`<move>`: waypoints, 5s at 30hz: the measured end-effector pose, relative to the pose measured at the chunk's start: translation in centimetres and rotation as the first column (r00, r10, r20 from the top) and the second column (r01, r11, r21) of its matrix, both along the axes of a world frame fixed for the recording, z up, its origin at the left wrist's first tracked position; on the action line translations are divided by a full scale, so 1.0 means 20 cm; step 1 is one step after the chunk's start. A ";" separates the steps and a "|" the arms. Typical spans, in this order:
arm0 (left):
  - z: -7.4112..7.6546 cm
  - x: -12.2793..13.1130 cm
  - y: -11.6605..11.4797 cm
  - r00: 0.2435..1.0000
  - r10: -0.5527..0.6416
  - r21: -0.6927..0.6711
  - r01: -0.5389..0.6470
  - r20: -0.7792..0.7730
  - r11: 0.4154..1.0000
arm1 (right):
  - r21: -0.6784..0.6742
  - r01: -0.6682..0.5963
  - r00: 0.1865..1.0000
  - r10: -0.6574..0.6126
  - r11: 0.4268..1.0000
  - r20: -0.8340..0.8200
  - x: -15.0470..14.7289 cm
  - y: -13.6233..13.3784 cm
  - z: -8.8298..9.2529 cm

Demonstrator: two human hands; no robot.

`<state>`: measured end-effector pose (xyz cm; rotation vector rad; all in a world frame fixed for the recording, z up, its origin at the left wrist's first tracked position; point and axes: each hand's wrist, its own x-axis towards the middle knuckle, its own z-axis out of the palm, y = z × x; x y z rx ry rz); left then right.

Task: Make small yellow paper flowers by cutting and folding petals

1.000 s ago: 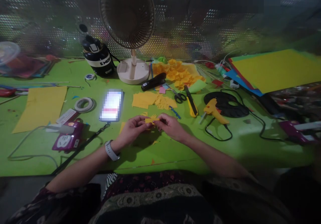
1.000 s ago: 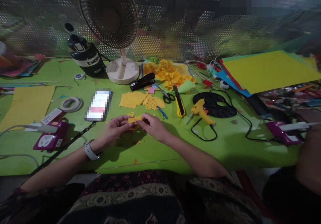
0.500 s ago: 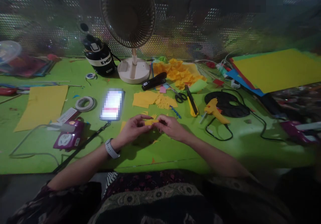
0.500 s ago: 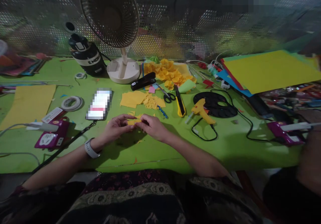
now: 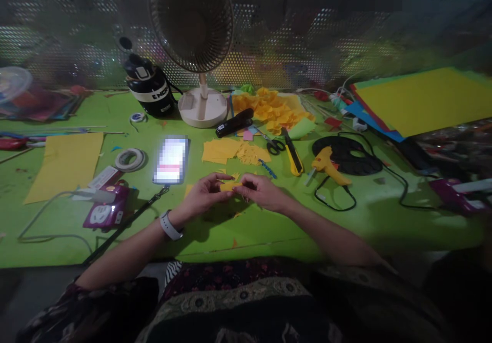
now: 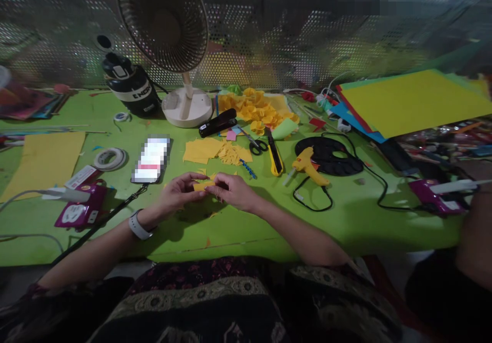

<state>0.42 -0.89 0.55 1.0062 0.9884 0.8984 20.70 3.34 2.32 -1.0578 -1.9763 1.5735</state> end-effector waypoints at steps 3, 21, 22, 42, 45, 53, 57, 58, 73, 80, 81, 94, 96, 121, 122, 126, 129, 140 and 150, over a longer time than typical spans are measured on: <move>-0.01 0.00 0.00 1.000 -0.002 0.004 0.002 -0.014 1.000 | 0.009 -0.018 1.000 0.018 1.000 0.005 0.00 0.00 -0.01; 0.00 -0.01 0.00 0.999 0.038 0.066 -0.036 -0.028 0.997 | -0.320 -0.073 0.987 0.023 0.945 -0.158 0.03 0.04 0.00; -0.01 -0.01 0.00 0.999 0.039 0.076 -0.037 -0.033 0.996 | -0.328 -0.086 0.986 0.034 0.941 -0.162 0.03 0.04 0.00; 0.01 -0.02 0.02 0.998 0.033 0.008 -0.033 -0.050 0.999 | -0.280 -0.022 0.997 0.000 0.960 -0.077 0.10 0.09 0.11; 0.03 -0.02 0.03 0.998 0.014 0.004 -0.014 -0.059 1.000 | -0.276 -0.032 0.996 0.008 0.961 -0.087 0.09 0.08 0.11; 0.05 -0.05 0.05 0.981 0.181 0.027 -0.183 0.068 0.983 | -0.316 -0.029 0.994 -0.006 0.948 -0.110 0.08 0.08 0.10; 0.03 -0.02 0.04 0.933 0.324 -0.059 -0.318 0.157 0.946 | -0.299 0.015 0.991 -0.055 0.954 -0.125 0.06 0.05 0.07; 0.03 -0.01 0.04 0.926 0.333 -0.098 -0.320 0.177 0.942 | -0.294 0.023 0.989 -0.064 0.956 -0.131 0.05 0.05 0.05; 0.06 -0.01 0.02 0.985 0.040 -0.242 0.002 0.169 0.970 | 0.623 -0.012 0.989 0.102 0.782 -0.110 0.06 0.02 -0.02; 0.02 -0.01 0.01 0.998 -0.004 -0.215 0.016 0.059 0.976 | 0.789 -0.010 0.977 0.175 0.614 -0.123 0.05 0.02 -0.07; 0.01 -0.01 0.01 1.000 0.002 -0.174 0.002 0.024 0.985 | 0.793 -0.005 0.978 0.166 0.610 -0.122 0.05 0.02 -0.07; -0.01 0.00 -0.01 0.997 -0.077 0.034 0.078 -0.021 0.996 | 0.470 0.136 0.990 -0.102 0.872 -0.097 0.01 -0.03 -0.03; -0.01 0.00 -0.02 0.998 -0.070 0.037 0.070 -0.007 0.997 | 0.434 0.136 0.990 -0.112 0.891 -0.081 0.01 -0.02 -0.04; -0.03 0.02 -0.02 0.994 -0.039 -0.091 0.049 0.102 0.995 | 0.418 0.095 0.995 -0.071 0.904 -0.071 0.01 -0.01 -0.05; -0.04 0.02 -0.02 0.995 -0.036 -0.088 0.045 0.096 0.995 | 0.416 0.091 0.995 -0.070 0.905 -0.065 0.01 -0.01 -0.05; -0.03 0.02 -0.02 0.997 -0.039 -0.076 0.044 0.069 0.996 | 0.406 0.079 0.997 -0.065 0.910 -0.048 0.01 -0.01 -0.05; -0.03 0.01 -0.01 0.998 -0.043 -0.054 0.045 0.037 0.998 | 0.394 0.078 0.996 -0.060 0.916 -0.059 0.01 -0.01 -0.05; -0.03 0.01 -0.02 0.998 -0.053 -0.093 0.055 0.026 0.994 | 0.218 0.095 0.994 -0.103 0.971 0.029 0.01 -0.01 -0.02; -0.01 0.03 -0.04 0.968 -0.099 -0.277 0.163 0.231 0.947 | 0.411 -0.074 0.995 0.040 0.909 0.091 0.00 -0.02 -0.06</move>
